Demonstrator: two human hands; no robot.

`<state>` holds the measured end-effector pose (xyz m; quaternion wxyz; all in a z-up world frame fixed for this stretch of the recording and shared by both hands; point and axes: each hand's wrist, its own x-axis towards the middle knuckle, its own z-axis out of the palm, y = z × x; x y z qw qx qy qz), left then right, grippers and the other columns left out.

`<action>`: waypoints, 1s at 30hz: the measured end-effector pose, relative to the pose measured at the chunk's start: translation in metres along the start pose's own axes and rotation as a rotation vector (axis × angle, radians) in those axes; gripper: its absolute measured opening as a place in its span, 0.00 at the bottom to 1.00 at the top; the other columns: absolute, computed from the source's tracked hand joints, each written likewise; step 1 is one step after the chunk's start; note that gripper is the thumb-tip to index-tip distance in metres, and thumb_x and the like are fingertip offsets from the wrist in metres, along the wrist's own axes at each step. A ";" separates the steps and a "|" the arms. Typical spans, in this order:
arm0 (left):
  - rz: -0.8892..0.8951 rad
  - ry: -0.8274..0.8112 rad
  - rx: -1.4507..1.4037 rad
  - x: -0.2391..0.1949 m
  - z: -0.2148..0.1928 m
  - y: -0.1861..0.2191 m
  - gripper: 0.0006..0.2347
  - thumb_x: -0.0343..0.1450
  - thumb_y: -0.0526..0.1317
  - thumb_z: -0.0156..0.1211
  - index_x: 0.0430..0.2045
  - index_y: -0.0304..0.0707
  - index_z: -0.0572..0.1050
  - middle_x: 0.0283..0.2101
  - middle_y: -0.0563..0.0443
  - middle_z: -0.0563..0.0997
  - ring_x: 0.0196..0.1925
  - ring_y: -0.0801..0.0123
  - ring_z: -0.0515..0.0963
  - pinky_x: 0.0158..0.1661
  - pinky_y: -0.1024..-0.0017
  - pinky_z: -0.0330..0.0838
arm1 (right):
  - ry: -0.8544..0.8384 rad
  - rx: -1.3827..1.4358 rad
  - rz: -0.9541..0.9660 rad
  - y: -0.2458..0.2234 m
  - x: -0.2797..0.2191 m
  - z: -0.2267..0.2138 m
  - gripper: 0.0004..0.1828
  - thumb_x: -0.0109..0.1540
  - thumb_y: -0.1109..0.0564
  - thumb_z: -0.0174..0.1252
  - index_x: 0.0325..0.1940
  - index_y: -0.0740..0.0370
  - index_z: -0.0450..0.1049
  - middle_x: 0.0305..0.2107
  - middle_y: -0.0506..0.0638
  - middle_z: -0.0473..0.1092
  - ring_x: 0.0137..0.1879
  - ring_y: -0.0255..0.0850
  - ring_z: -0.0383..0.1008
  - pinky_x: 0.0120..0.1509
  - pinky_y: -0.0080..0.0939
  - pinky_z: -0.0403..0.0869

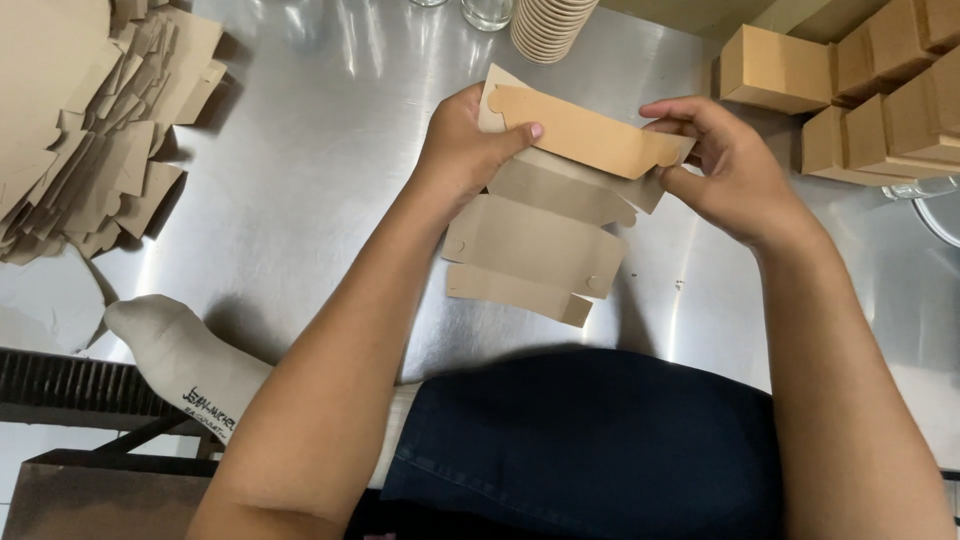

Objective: The person folds a flat cardboard box blank into a rectangular box, tucks the flaps to secure the shape, and places the finished box on a stack. They then pick up another blank and repeat the folding process, aligning and tucking the side flaps to form the box structure.

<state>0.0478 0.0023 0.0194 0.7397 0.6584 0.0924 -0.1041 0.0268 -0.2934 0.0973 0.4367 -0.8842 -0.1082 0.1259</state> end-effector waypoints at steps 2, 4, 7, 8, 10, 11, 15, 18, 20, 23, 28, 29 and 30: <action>0.003 -0.004 0.003 0.000 -0.003 0.001 0.17 0.68 0.38 0.78 0.52 0.44 0.86 0.51 0.55 0.95 0.50 0.70 0.95 0.51 0.69 0.91 | -0.019 0.033 0.019 -0.003 -0.002 0.000 0.34 0.69 0.71 0.60 0.80 0.55 0.71 0.61 0.51 0.77 0.69 0.37 0.75 0.72 0.38 0.75; 0.006 -0.008 0.008 0.004 -0.006 -0.001 0.17 0.68 0.37 0.77 0.52 0.44 0.86 0.50 0.55 0.96 0.50 0.71 0.95 0.51 0.69 0.91 | -0.037 0.067 0.040 -0.002 -0.002 0.000 0.35 0.70 0.70 0.62 0.82 0.54 0.69 0.59 0.51 0.77 0.71 0.36 0.74 0.72 0.39 0.75; 0.126 -0.003 0.084 0.006 -0.009 -0.002 0.16 0.69 0.38 0.77 0.52 0.46 0.87 0.50 0.59 0.95 0.50 0.73 0.94 0.52 0.72 0.88 | -0.076 0.078 -0.012 0.005 0.000 -0.004 0.30 0.74 0.64 0.64 0.81 0.56 0.70 0.60 0.52 0.78 0.69 0.37 0.77 0.69 0.40 0.77; 0.144 0.017 0.121 0.002 -0.010 0.003 0.15 0.70 0.38 0.76 0.52 0.46 0.87 0.49 0.60 0.94 0.51 0.73 0.93 0.52 0.72 0.87 | -0.103 0.127 -0.028 0.007 0.000 -0.005 0.26 0.76 0.64 0.59 0.80 0.60 0.70 0.60 0.53 0.79 0.68 0.40 0.78 0.71 0.42 0.79; 0.155 0.041 0.156 -0.005 -0.012 0.008 0.14 0.71 0.38 0.74 0.52 0.47 0.86 0.49 0.62 0.93 0.51 0.74 0.91 0.52 0.72 0.87 | -0.136 0.176 -0.040 0.004 -0.002 -0.004 0.24 0.78 0.64 0.55 0.80 0.63 0.71 0.60 0.54 0.79 0.67 0.43 0.80 0.74 0.45 0.80; 0.196 -0.009 0.149 -0.005 -0.014 0.009 0.14 0.72 0.35 0.72 0.52 0.47 0.86 0.48 0.62 0.93 0.50 0.75 0.91 0.51 0.72 0.87 | -0.115 0.126 0.008 -0.001 -0.003 -0.002 0.22 0.77 0.59 0.59 0.77 0.61 0.73 0.58 0.53 0.81 0.65 0.41 0.81 0.71 0.43 0.80; 0.333 -0.101 0.172 -0.012 -0.014 0.016 0.11 0.76 0.32 0.68 0.49 0.47 0.88 0.48 0.63 0.92 0.51 0.75 0.90 0.52 0.73 0.85 | -0.022 -0.035 0.160 -0.003 0.000 0.011 0.11 0.72 0.57 0.75 0.60 0.54 0.86 0.42 0.43 0.82 0.52 0.31 0.80 0.60 0.36 0.82; 0.317 -0.087 0.225 -0.015 -0.014 0.022 0.04 0.76 0.33 0.70 0.38 0.47 0.82 0.38 0.63 0.84 0.42 0.77 0.83 0.44 0.74 0.78 | -0.054 -0.144 0.129 0.003 -0.001 0.014 0.05 0.75 0.54 0.73 0.49 0.56 0.88 0.35 0.42 0.79 0.43 0.32 0.75 0.51 0.36 0.77; 0.374 -0.076 0.237 -0.017 -0.016 0.023 0.05 0.75 0.33 0.69 0.41 0.47 0.83 0.43 0.63 0.87 0.47 0.75 0.85 0.49 0.74 0.79 | -0.070 -0.111 0.133 0.008 0.000 0.017 0.06 0.76 0.55 0.72 0.46 0.57 0.86 0.34 0.43 0.78 0.41 0.32 0.74 0.48 0.36 0.77; 0.408 -0.071 0.270 -0.019 -0.017 0.025 0.07 0.75 0.35 0.66 0.46 0.47 0.83 0.48 0.62 0.89 0.52 0.74 0.87 0.54 0.73 0.79 | -0.092 -0.083 0.118 0.009 -0.001 0.022 0.11 0.78 0.54 0.71 0.42 0.58 0.82 0.31 0.43 0.76 0.38 0.31 0.72 0.44 0.35 0.75; 0.358 -0.087 0.277 -0.020 -0.016 0.026 0.08 0.77 0.35 0.63 0.47 0.49 0.84 0.48 0.62 0.90 0.52 0.74 0.88 0.54 0.73 0.81 | -0.106 -0.109 0.127 0.011 0.001 0.026 0.15 0.80 0.51 0.69 0.40 0.56 0.79 0.30 0.44 0.78 0.34 0.32 0.74 0.37 0.35 0.70; 0.354 -0.082 0.282 -0.020 -0.015 0.025 0.09 0.76 0.35 0.64 0.48 0.49 0.84 0.48 0.62 0.90 0.52 0.74 0.88 0.54 0.73 0.80 | -0.138 -0.098 0.117 0.012 0.001 0.026 0.17 0.80 0.49 0.67 0.39 0.56 0.77 0.29 0.43 0.76 0.34 0.32 0.72 0.37 0.35 0.68; 0.349 -0.077 0.287 -0.019 -0.015 0.025 0.09 0.76 0.35 0.64 0.49 0.48 0.84 0.49 0.61 0.90 0.53 0.73 0.88 0.54 0.72 0.80 | -0.171 -0.087 0.108 0.013 0.001 0.026 0.19 0.81 0.48 0.66 0.38 0.55 0.75 0.28 0.43 0.74 0.33 0.31 0.70 0.37 0.35 0.67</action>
